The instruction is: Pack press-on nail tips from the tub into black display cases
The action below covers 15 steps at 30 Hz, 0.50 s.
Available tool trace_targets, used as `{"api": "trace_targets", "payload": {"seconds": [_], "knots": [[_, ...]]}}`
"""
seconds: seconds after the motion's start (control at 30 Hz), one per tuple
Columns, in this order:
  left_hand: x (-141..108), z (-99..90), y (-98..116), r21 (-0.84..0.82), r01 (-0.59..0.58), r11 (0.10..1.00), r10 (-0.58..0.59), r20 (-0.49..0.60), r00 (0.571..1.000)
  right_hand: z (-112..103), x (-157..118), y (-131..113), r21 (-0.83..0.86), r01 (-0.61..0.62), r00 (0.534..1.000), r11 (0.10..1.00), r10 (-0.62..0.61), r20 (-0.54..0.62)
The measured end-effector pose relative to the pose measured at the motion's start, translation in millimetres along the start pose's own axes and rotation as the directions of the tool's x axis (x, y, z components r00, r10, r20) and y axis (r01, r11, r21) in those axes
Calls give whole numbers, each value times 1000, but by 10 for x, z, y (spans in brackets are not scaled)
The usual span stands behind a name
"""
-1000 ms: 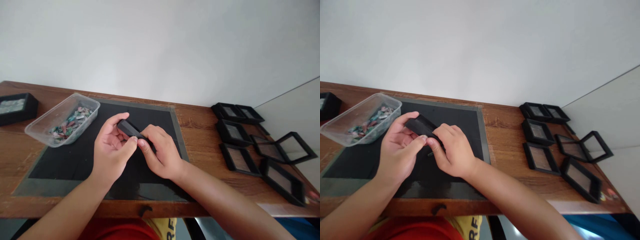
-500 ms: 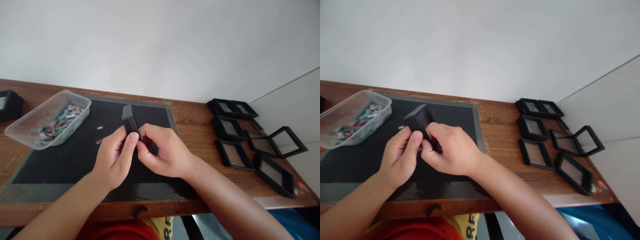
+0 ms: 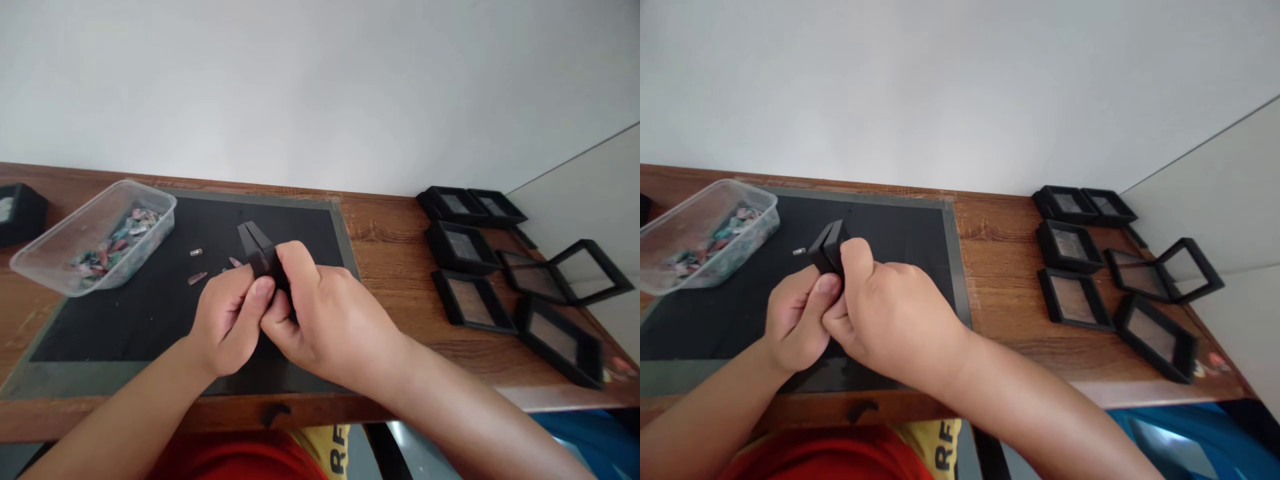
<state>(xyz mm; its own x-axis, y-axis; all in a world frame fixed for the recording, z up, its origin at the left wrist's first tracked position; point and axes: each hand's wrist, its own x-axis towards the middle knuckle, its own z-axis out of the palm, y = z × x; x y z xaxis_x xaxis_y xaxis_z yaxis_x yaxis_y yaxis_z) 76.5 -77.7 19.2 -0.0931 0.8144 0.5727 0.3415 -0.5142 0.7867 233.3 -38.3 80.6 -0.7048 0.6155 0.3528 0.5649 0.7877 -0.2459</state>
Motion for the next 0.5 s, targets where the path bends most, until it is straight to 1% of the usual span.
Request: {"api": "trace_targets", "payload": {"seconds": [0.1,0.2,0.33,0.43,0.5], "knots": [[-16,6,-24,28,-8,1000,9,-28,1000,25,15,35,14,28,998,1000,-29,57],[-50,1,-48,27,0,1000,1,-39,999,-6,29,97,76,37,997,996,-41,59],[-130,-19,-103,-13,42,999,-43,-52,998,-102,55,211,107,-41,999,993,37,38],[-176,-25,-140,-76,102,992,-107,-67,992,-111,82,317,76,-69,997,995,70,-10],[-176,-27,-150,-123,154,980,-165,-83,983,-69,100,392,24,-65,991,998,67,-113]]}}
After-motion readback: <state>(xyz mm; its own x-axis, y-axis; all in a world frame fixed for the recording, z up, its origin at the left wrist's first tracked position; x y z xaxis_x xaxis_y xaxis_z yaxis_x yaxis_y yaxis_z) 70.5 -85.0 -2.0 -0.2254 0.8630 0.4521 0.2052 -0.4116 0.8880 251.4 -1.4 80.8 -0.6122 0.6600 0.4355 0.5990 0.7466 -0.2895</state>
